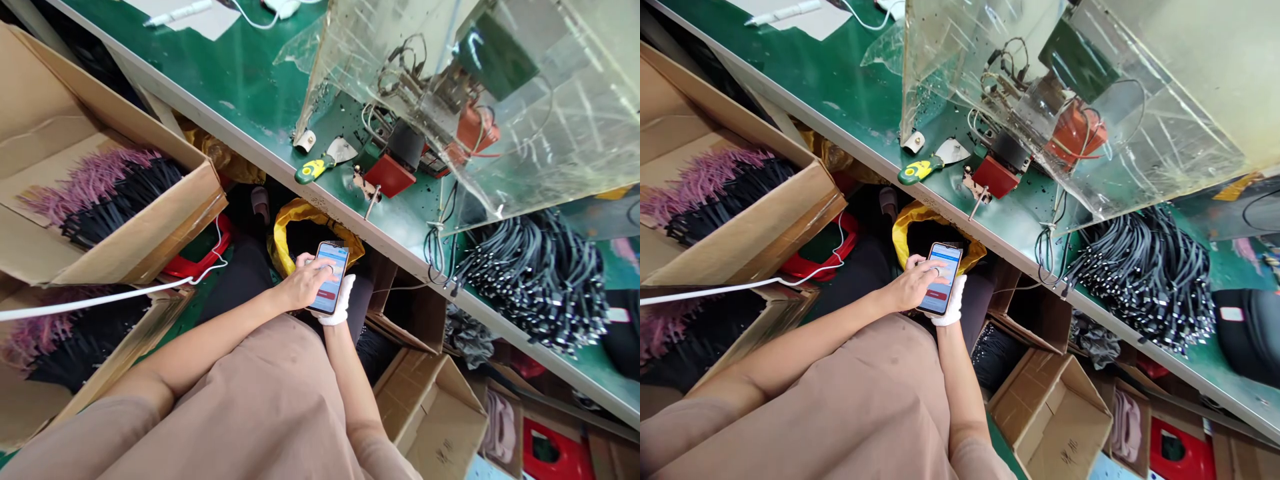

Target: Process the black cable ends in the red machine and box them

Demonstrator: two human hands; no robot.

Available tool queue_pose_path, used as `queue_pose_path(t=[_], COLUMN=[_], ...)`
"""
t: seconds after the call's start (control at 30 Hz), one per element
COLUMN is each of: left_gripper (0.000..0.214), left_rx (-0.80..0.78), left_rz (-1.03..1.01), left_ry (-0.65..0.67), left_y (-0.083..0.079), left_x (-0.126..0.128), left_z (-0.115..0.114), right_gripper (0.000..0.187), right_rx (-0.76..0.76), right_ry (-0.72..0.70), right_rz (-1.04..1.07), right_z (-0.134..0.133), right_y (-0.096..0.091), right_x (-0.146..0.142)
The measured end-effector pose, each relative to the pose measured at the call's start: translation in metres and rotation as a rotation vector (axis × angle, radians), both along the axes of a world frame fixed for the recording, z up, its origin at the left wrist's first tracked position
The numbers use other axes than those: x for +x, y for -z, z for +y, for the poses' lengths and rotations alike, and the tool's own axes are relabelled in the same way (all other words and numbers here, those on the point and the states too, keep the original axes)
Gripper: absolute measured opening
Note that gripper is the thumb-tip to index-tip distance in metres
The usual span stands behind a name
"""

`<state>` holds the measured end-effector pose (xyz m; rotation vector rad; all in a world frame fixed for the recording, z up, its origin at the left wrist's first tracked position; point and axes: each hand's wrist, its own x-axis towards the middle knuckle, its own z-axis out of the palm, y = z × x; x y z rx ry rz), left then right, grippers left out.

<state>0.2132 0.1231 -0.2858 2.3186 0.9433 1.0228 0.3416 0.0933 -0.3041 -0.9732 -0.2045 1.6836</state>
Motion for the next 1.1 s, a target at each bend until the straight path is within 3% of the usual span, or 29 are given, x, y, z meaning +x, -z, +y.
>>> queue_pose_path(t=[0.13, 0.27, 0.47, 0.83, 1.1], left_gripper=[0.048, 0.050, 0.051, 0.047, 0.050], left_rx=[-0.053, -0.042, -0.005, 0.039, -0.041], left_rz=[-0.093, -0.098, -0.119, -0.118, -0.128], left_ry=[-0.147, -0.189, -0.244, -0.281, -0.255], left_y=[-0.008, -0.018, -0.025, -0.024, -0.023], left_x=[-0.005, -0.014, -0.019, -0.018, -0.019], left_z=[0.005, 0.007, 0.009, 0.010, 0.009], right_gripper=[0.054, 0.064, 0.080, 0.079, 0.082], right_rx=[0.146, 0.249, 0.200, 0.181, 0.134], right_ry=[-0.038, -0.079, -0.143, -0.136, -0.152], right_rz=[0.017, 0.055, 0.072, 0.107, 0.181], right_z=[0.001, 0.003, 0.003, 0.001, 0.002], right_y=[-0.014, -0.022, -0.021, -0.011, 0.001], right_x=[-0.008, -0.011, -0.005, -0.002, 0.005])
